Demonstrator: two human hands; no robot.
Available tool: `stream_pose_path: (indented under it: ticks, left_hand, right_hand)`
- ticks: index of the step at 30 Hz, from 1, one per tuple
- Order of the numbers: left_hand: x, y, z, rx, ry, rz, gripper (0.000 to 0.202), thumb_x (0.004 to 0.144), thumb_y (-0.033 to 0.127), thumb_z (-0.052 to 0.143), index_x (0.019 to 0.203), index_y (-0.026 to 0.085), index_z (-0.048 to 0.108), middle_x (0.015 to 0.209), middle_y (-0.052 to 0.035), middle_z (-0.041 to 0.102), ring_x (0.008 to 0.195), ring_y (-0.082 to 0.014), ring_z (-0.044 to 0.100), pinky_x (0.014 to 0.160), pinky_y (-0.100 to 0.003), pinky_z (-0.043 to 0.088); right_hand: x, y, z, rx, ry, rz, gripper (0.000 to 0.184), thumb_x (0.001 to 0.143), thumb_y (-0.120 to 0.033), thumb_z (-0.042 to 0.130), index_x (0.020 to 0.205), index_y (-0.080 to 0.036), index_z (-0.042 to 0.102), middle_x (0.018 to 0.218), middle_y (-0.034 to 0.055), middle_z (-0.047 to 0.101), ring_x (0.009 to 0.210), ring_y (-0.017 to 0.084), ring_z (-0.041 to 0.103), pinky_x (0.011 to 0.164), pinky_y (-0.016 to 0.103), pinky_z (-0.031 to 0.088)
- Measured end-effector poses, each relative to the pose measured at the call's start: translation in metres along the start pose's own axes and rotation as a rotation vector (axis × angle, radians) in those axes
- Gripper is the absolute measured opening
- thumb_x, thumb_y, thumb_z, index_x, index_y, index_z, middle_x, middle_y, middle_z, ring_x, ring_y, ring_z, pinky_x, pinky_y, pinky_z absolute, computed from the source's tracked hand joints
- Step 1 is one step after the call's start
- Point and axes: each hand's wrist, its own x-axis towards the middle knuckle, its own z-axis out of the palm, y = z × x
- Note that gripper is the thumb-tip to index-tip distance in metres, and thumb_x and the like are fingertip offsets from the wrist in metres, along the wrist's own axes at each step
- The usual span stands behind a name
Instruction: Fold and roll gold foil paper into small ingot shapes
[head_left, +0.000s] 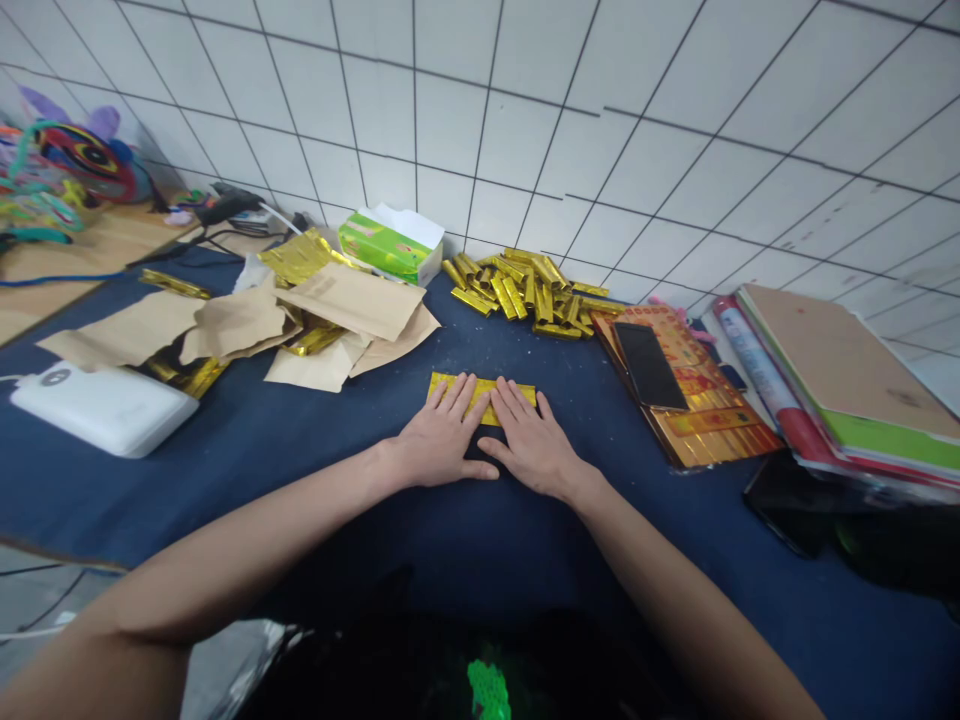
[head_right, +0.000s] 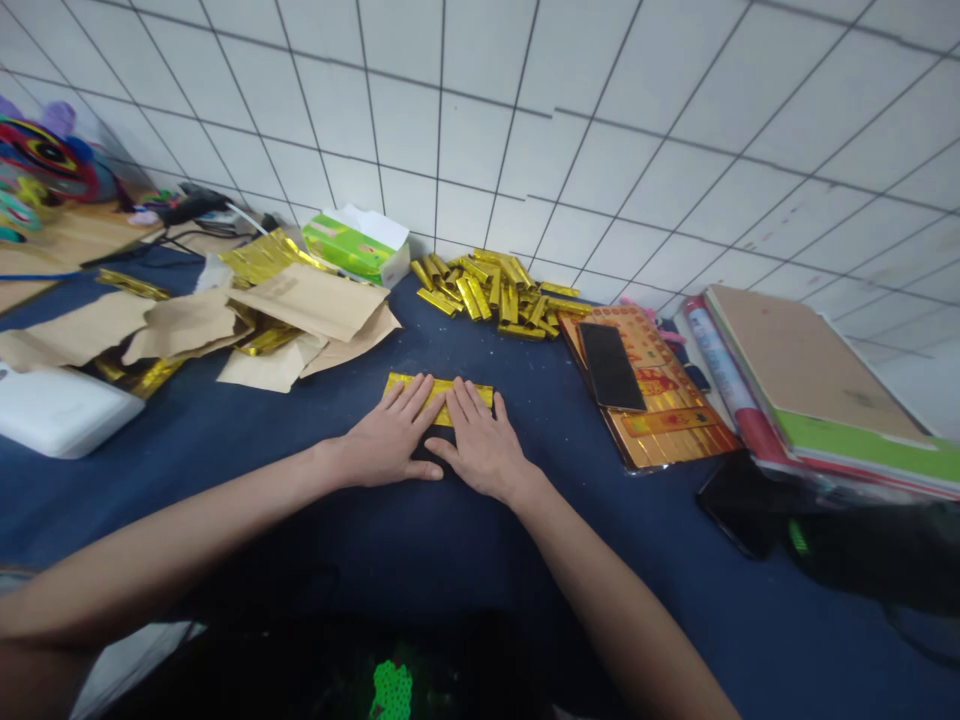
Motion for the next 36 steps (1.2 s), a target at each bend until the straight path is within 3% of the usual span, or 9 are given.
stream_pose_path:
  ticks: [5, 9, 12, 15, 20, 23, 25, 29, 36]
  left_hand:
    - [-0.001, 0.001, -0.002, -0.003, -0.006, -0.005, 0.097, 0.071, 0.075, 0.035, 0.140, 0.009, 0.021, 0.146, -0.0246, 0.013, 0.135, -0.0372, 0.006, 0.106, -0.051, 0.015]
    - [-0.001, -0.002, -0.002, -0.002, 0.003, 0.007, 0.095, 0.073, 0.074, 0.033, 0.139, 0.006, 0.025, 0.146, -0.0249, 0.014, 0.136, -0.0351, 0.006, 0.107, -0.049, 0.012]
    - [0.001, -0.009, -0.008, -0.010, -0.007, 0.032, 0.086, 0.077, 0.071, 0.028, 0.138, 0.011, 0.028, 0.146, -0.0206, 0.020, 0.136, -0.0322, 0.009, 0.108, -0.050, 0.010]
    - [0.002, -0.016, -0.015, 0.006, 0.017, 0.066, 0.067, 0.085, 0.062, 0.023, 0.133, 0.017, 0.039, 0.145, -0.0146, 0.027, 0.137, -0.0300, 0.011, 0.108, -0.051, 0.009]
    - [0.002, -0.012, -0.019, 0.061, 0.125, 0.071, 0.046, 0.088, 0.044, 0.038, 0.119, 0.014, 0.054, 0.137, -0.0145, 0.039, 0.132, -0.0301, 0.026, 0.108, -0.045, 0.019]
    - [0.001, -0.005, -0.019, 0.016, 0.127, 0.079, 0.038, 0.088, 0.035, 0.042, 0.113, 0.011, 0.056, 0.123, -0.0155, 0.050, 0.119, -0.0264, 0.043, 0.099, -0.037, 0.035]
    - [0.001, -0.001, -0.019, -0.010, 0.119, 0.084, 0.035, 0.088, 0.031, 0.042, 0.112, 0.009, 0.055, 0.113, -0.0146, 0.054, 0.109, -0.0238, 0.050, 0.093, -0.034, 0.042]
    - [0.000, 0.000, -0.015, 0.021, 0.134, 0.106, 0.038, 0.088, 0.031, 0.043, 0.117, 0.008, 0.052, 0.117, -0.0154, 0.054, 0.115, -0.0246, 0.048, 0.098, -0.036, 0.038]
    - [-0.001, -0.002, -0.004, 0.060, 0.091, 0.137, 0.042, 0.089, 0.028, 0.040, 0.126, 0.009, 0.045, 0.135, -0.0147, 0.044, 0.127, -0.0240, 0.037, 0.105, -0.036, 0.029]
  right_hand:
    - [0.000, 0.003, 0.003, -0.046, 0.045, 0.057, 0.077, 0.085, -0.063, 0.019, 0.140, -0.009, 0.021, 0.148, 0.0132, 0.017, 0.137, 0.026, 0.014, 0.106, 0.055, 0.014]
    - [0.001, 0.008, -0.003, -0.070, 0.146, 0.085, 0.057, 0.091, -0.048, 0.022, 0.134, -0.012, 0.037, 0.142, 0.0111, 0.036, 0.130, 0.024, 0.032, 0.103, 0.052, 0.021]
    - [-0.001, 0.008, -0.013, -0.106, 0.226, 0.098, 0.043, 0.093, -0.035, 0.027, 0.113, -0.016, 0.059, 0.125, 0.0088, 0.056, 0.111, 0.022, 0.051, 0.097, 0.042, 0.030]
    - [-0.005, 0.001, -0.022, -0.157, 0.218, 0.120, 0.038, 0.091, -0.033, 0.034, 0.089, -0.016, 0.068, 0.100, 0.0089, 0.067, 0.090, 0.020, 0.059, 0.083, 0.034, 0.038]
    - [-0.017, -0.019, -0.031, -0.183, 0.094, 0.105, 0.041, 0.090, -0.039, 0.036, 0.080, -0.018, 0.069, 0.083, 0.0071, 0.068, 0.067, 0.016, 0.061, 0.062, 0.028, 0.040]
    - [-0.020, -0.023, -0.033, -0.121, 0.033, 0.046, 0.041, 0.089, -0.043, 0.037, 0.075, -0.020, 0.068, 0.078, 0.0044, 0.068, 0.065, 0.016, 0.062, 0.056, 0.026, 0.037]
    - [-0.018, -0.019, -0.032, -0.049, 0.067, 0.045, 0.039, 0.089, -0.042, 0.037, 0.072, -0.021, 0.066, 0.077, 0.0023, 0.067, 0.069, 0.015, 0.062, 0.056, 0.025, 0.037]
    - [-0.006, -0.002, -0.023, 0.051, 0.260, 0.240, 0.024, 0.086, -0.036, 0.044, 0.087, -0.021, 0.062, 0.088, 0.0015, 0.066, 0.075, 0.014, 0.061, 0.060, 0.024, 0.037]
    - [0.007, 0.005, -0.013, 0.092, 0.135, 0.345, 0.027, 0.082, -0.045, 0.048, 0.071, -0.022, 0.057, 0.068, -0.0001, 0.065, 0.066, 0.016, 0.060, 0.055, 0.025, 0.032]
